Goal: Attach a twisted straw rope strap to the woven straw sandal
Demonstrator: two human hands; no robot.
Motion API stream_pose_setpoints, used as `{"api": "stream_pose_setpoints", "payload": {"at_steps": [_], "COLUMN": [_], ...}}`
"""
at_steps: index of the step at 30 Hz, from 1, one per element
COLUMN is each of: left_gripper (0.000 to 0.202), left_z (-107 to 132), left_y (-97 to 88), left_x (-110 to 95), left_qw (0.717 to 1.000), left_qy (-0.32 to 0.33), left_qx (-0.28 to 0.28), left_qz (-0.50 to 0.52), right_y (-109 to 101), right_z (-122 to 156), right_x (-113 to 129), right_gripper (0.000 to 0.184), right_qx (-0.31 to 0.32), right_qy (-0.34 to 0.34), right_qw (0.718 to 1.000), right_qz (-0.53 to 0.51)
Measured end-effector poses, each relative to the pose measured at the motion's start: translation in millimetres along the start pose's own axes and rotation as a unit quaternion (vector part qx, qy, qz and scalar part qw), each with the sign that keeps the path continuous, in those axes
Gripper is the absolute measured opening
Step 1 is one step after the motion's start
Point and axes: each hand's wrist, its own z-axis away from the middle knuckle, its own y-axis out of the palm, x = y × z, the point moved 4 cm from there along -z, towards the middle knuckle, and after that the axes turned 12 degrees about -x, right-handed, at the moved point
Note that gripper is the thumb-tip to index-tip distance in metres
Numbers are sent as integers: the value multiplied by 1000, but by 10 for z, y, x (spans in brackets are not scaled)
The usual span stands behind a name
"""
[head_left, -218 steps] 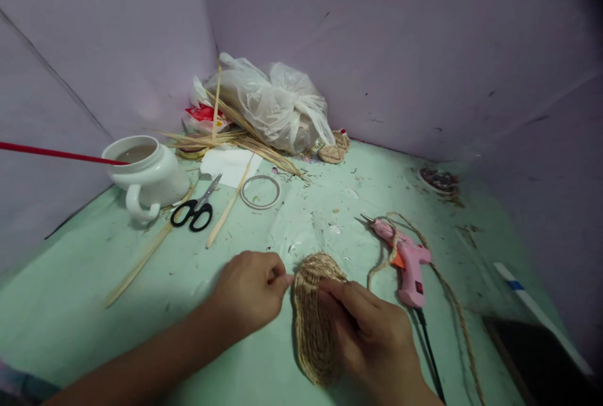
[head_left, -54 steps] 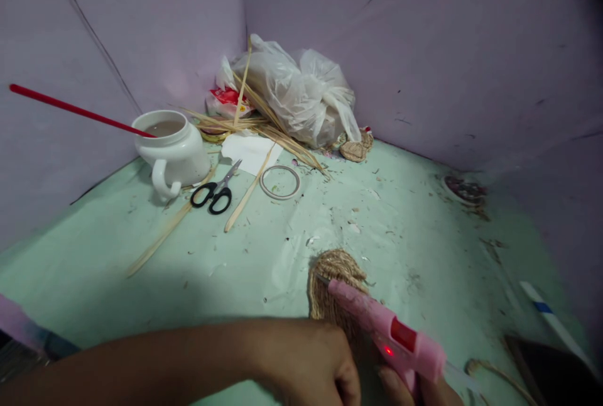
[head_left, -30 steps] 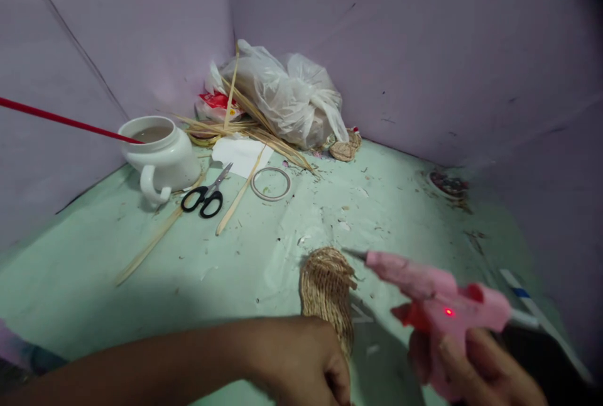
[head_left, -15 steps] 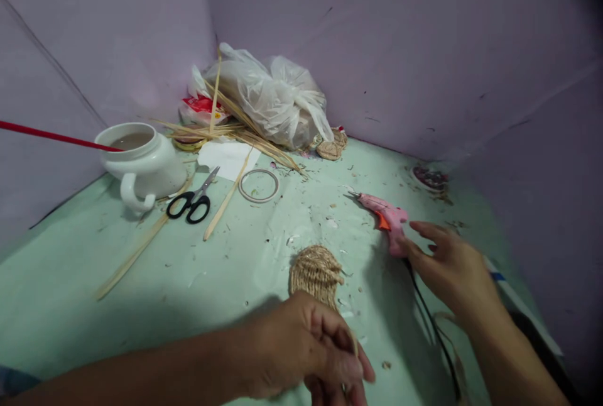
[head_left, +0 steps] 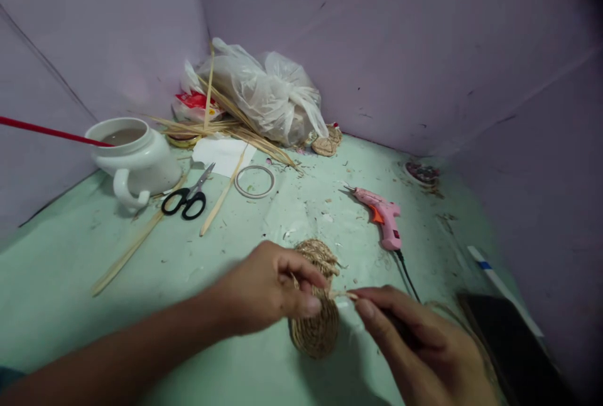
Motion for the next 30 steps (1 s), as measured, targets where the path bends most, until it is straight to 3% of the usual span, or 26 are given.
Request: {"api": "stream_pose_setpoints", "payload": {"at_steps": [2, 4, 7, 10, 12, 14, 20, 22, 24, 27, 30], "left_gripper": [28, 21, 12, 15, 17, 13, 7, 7, 10, 13, 19], "left_z": [5, 48, 143, 211, 209, 177, 24, -20, -47, -43, 21], "left_y": [-195, -313, -230, -90, -88, -141, -321, -328, -313, -275, -189], "left_x": [-117, -249, -383, -462, -500, -510, -224, -85, 28, 66, -31], "left_qw": [996, 981, 948, 909, 905, 918, 966, 971, 973, 956, 902], "left_qy": [29, 99, 208, 290, 286, 240, 74, 60, 48, 98, 259], "left_qx": [-64, -131, -118, -109, -144, -177, -222, -225, -218, -208, -186], "left_qz": [-47, -108, -211, -278, -280, -260, -106, -58, -65, -181, -292], "right_y": [-93, -76, 40, 112, 112, 57, -54, -8, 46, 88, 103], "right_z": [-108, -164, -240, -352, -416, -462, -492, -482, -469, -419, -341], "right_x": [134, 302, 555, 753, 788, 720, 39, -153, -245, -206, -78], "right_gripper": [15, 14, 19, 21, 17, 15, 16, 18, 18, 16, 17], "right_qx": [-9, 11, 38, 25, 23, 9, -12, -22, -30, -32, -3], "right_qy": [-136, -274, -404, -459, -464, -434, -157, -91, -73, -119, -182], "right_qw": [987, 950, 890, 858, 852, 871, 984, 995, 997, 992, 983], "right_qz": [87, 151, 206, 230, 240, 230, 79, 33, 26, 28, 0]}}
